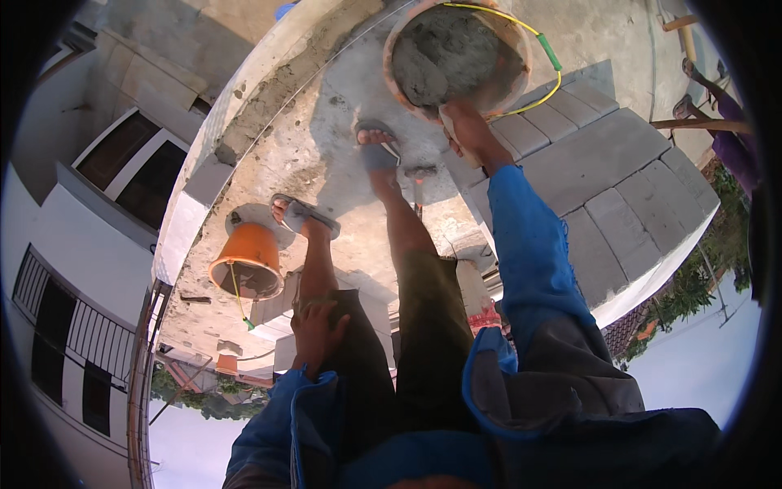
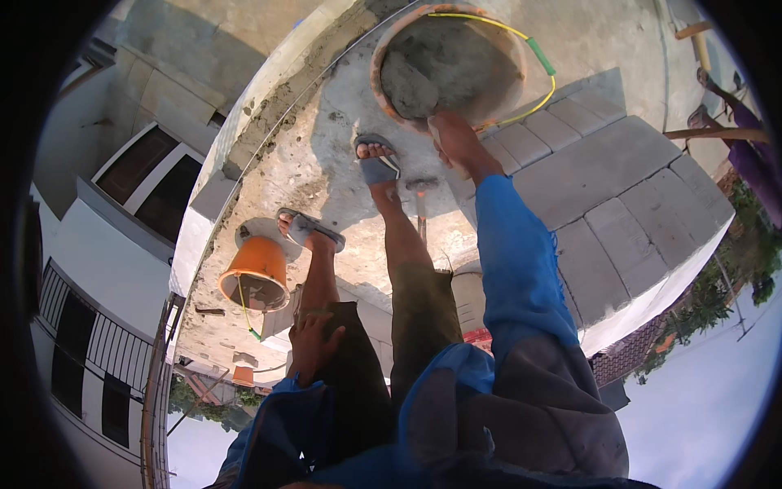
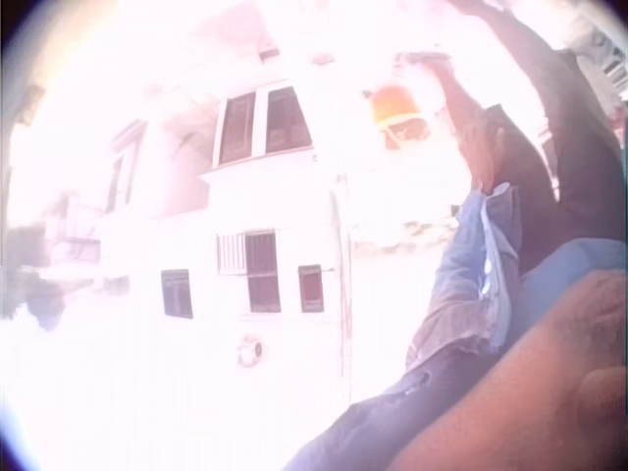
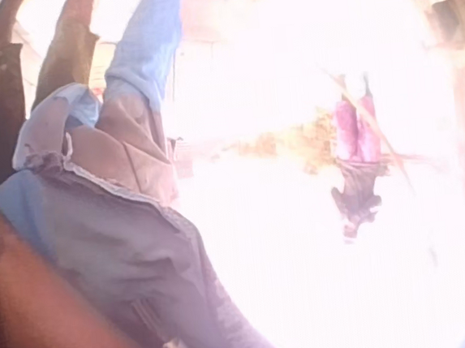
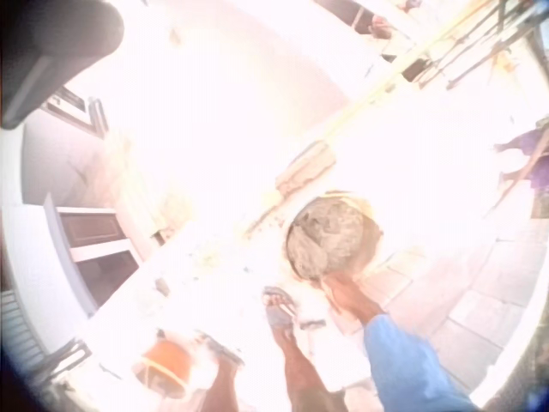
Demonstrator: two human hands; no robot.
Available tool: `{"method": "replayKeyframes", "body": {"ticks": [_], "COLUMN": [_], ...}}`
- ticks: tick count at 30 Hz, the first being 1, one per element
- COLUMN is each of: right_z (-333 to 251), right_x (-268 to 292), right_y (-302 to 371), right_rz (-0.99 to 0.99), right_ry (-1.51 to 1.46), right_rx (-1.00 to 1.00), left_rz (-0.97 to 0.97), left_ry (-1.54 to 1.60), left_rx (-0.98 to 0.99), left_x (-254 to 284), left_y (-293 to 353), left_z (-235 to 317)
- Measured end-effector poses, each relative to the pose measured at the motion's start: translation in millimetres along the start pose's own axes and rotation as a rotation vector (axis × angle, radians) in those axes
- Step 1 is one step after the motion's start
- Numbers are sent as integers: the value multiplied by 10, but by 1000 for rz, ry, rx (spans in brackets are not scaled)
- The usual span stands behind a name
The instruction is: The person scoops mortar from a bucket with a trowel, spreads it on a white rectangular tile, places the tile onto a concrete ledge, and taps it with a hammer to secure it. The person repeats this process for multiple tiles along the ledge.
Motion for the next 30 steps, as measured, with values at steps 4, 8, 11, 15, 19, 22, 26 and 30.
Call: {"method": "replayKeyframes", "body": {"ticks": [4, 8, 11, 15, 19, 22, 26, 30], "right_z": [-5, -199, -395, -715, -1158, -1461, -1601, -1641], "right_x": [-16, -166, -450, -1001, -1461, -1652, -1631, -1703], "right_y": [446, 644, 442, -198, -682, -838, -1064, -761], "right_rz": [55, 31, -95, -196, -167, 23, 357, 555], "right_ry": [-107, 50, 306, 730, 1142, 1468, 1848, 1890], "right_rx": [4, -35, -98, 119, 512, 742, 666, 584], "left_rz": [29, 124, 242, 208, 226, 176, 271, 267], "left_ry": [250, 339, 387, 483, 580, 607, 629, 645], "left_rx": [-177, -319, -420, -435, -385, -354, -321, -279], "left_x": [171, -2, -90, -323, -391, -497, -474, -461], "left_y": [-349, -816, -979, -1262, -1254, -1202, -1119, -798], "left_z": [150, 404, 655, 765, 579, 308, -74, -535]}}
Point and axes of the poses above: each hand's wrist, its own y-axis away from the middle knuckle, its own x-axis out of the back of the hand, z = x × y, the point moved 7 cm from there along -y, towards the middle knuckle, and after that the axes turned 4 degrees about -z, right-handed, at the moved point
